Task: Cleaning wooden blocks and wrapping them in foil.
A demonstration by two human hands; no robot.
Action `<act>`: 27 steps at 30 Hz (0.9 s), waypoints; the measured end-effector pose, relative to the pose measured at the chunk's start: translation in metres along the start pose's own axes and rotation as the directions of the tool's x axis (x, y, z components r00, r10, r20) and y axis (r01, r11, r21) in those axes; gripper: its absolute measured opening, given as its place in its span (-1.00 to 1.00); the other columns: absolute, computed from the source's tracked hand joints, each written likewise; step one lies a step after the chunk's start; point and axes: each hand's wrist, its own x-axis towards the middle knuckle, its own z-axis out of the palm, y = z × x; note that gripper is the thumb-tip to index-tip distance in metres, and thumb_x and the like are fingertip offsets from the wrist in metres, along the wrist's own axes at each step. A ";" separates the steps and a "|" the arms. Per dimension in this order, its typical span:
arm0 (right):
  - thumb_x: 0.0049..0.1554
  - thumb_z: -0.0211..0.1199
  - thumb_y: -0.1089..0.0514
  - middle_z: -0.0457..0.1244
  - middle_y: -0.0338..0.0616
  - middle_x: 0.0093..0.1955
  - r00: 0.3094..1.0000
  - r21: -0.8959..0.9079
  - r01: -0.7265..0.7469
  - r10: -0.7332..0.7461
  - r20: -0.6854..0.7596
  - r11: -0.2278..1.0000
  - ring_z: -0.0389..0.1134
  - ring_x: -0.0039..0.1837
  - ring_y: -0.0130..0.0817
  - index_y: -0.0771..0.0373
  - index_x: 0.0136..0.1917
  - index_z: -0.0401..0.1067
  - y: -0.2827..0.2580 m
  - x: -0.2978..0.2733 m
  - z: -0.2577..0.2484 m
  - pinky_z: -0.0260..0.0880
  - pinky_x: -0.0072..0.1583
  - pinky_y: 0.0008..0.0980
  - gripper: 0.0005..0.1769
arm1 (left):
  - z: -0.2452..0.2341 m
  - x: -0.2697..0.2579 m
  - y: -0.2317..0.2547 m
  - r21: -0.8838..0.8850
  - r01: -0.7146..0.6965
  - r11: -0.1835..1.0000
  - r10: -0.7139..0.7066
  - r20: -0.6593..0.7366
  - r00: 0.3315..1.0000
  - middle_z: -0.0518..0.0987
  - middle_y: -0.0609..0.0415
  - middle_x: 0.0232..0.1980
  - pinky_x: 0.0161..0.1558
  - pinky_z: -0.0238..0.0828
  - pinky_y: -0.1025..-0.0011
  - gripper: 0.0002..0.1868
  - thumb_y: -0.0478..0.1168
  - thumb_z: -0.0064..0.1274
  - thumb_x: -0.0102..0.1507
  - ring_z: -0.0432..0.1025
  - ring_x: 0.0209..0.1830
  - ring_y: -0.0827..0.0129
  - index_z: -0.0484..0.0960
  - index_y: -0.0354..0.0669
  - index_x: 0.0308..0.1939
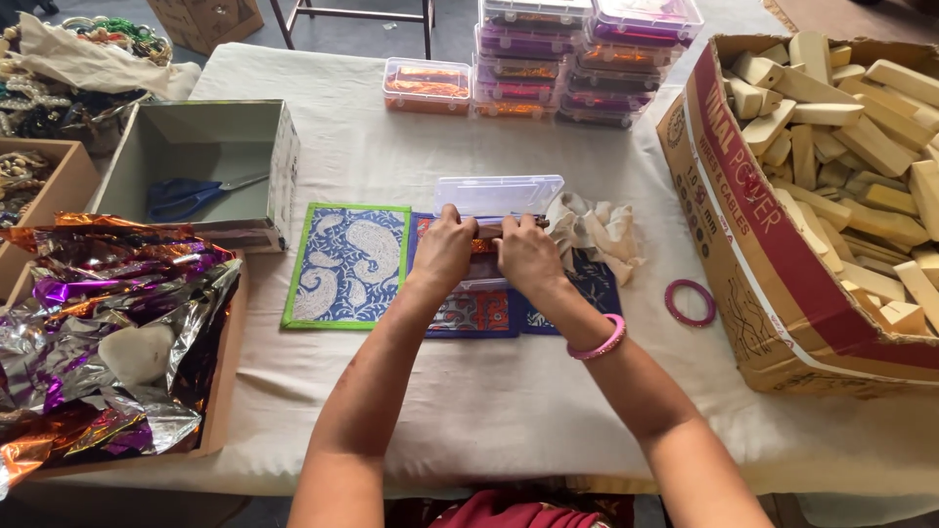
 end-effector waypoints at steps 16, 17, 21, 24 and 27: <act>0.24 0.10 -0.08 0.25 0.36 0.11 0.964 0.046 -0.236 0.240 -0.112 0.971 0.32 0.19 0.25 0.35 0.18 0.27 -0.011 0.008 0.047 0.37 0.21 0.06 -0.54 | -0.003 -0.011 0.027 0.125 0.145 0.981 -0.147 0.002 0.989 0.46 -0.23 0.11 0.54 -0.12 -0.08 -0.72 -0.07 -0.07 0.39 0.57 -0.17 0.04 0.56 -0.14 0.05; 0.24 0.10 -0.08 0.25 0.36 0.11 0.964 0.048 -0.235 0.239 -0.112 0.971 0.32 0.19 0.25 0.35 0.18 0.27 -0.009 0.010 0.045 0.37 0.21 0.06 -0.54 | 0.008 -0.010 0.018 0.128 0.146 0.981 -0.147 0.002 0.989 0.46 -0.23 0.11 0.54 -0.12 -0.08 -0.72 -0.07 -0.07 0.39 0.57 -0.17 0.04 0.56 -0.14 0.05; 0.16 0.19 -0.11 0.24 0.45 0.14 0.951 0.227 -0.298 0.309 -0.010 0.927 0.34 0.18 0.33 0.38 0.29 0.15 0.008 0.018 0.034 0.39 0.21 0.07 -0.36 | 0.011 -0.017 0.005 0.026 0.078 0.997 -0.076 -0.082 0.994 0.45 -0.21 0.13 0.52 -0.10 -0.04 -0.65 -0.19 0.09 0.23 0.56 0.00 -0.04 0.58 -0.11 0.10; 0.13 0.23 -0.10 0.29 0.38 0.12 0.956 0.340 -0.287 0.292 0.039 0.895 0.38 0.19 0.30 0.33 0.26 0.13 0.026 0.019 0.036 0.39 0.24 0.06 -0.38 | -0.013 -0.021 0.016 -0.075 0.111 0.991 -0.115 -0.047 0.992 0.45 -0.21 0.18 0.52 -0.16 -0.05 -0.54 -0.23 0.13 0.20 0.54 -0.02 -0.07 0.57 -0.14 0.19; 0.12 0.25 -0.03 0.28 0.34 0.13 0.974 0.388 -0.194 0.226 -0.036 0.901 0.38 0.18 0.28 0.29 0.23 0.12 0.025 0.007 0.041 0.40 0.22 0.07 -0.43 | -0.008 -0.018 0.024 0.039 0.166 0.985 -0.165 -0.026 0.986 0.50 -0.17 0.15 0.50 -0.28 -0.27 -0.56 -0.31 0.06 0.22 0.56 -0.03 0.06 0.55 -0.21 0.21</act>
